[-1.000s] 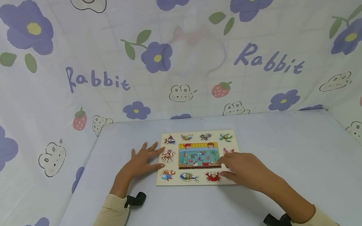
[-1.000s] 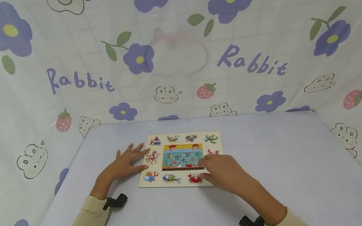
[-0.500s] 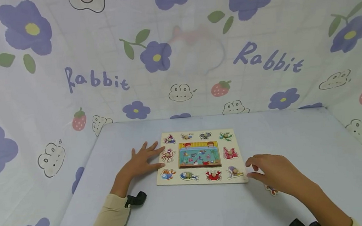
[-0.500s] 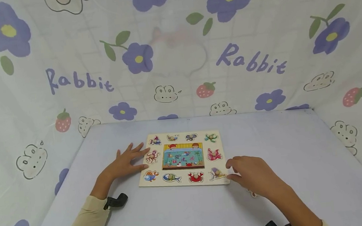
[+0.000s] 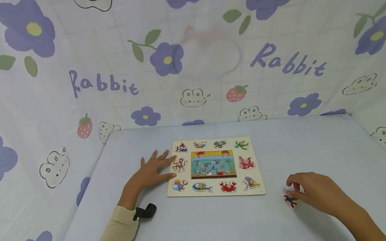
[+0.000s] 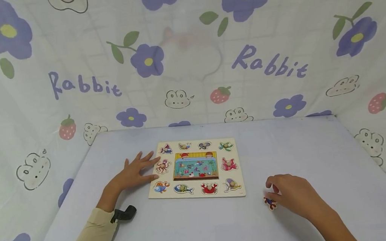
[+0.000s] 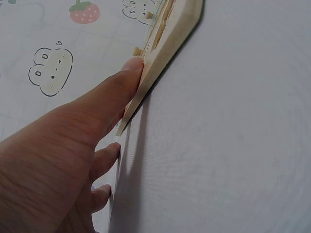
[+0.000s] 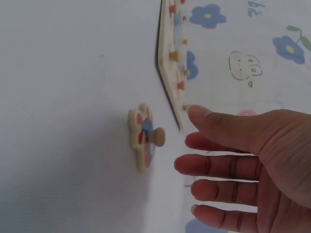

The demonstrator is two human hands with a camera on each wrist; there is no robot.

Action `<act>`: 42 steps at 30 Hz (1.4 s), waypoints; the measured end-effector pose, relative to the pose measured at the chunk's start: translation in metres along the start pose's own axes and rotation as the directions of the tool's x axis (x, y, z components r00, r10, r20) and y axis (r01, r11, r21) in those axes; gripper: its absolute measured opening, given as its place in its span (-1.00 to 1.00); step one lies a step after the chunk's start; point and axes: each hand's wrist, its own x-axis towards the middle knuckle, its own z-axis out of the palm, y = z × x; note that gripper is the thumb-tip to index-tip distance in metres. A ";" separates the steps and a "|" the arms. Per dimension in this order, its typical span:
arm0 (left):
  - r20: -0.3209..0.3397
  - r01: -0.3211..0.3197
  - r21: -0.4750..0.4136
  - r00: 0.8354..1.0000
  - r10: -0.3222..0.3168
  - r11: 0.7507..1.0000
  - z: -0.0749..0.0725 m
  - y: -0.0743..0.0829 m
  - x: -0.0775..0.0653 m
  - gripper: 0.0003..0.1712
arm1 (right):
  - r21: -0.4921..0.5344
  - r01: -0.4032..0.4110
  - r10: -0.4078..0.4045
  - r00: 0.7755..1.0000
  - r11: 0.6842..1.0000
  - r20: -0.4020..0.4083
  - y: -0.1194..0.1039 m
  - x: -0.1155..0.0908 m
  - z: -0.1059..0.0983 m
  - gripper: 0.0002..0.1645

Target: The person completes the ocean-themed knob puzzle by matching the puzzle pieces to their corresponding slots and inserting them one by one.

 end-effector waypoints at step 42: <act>0.006 0.011 0.003 1.000 -0.011 1.000 0.001 -0.002 0.002 -0.11 | 0.047 0.037 -0.037 0.999 0.998 0.002 0.015 0.005 0.013 -0.82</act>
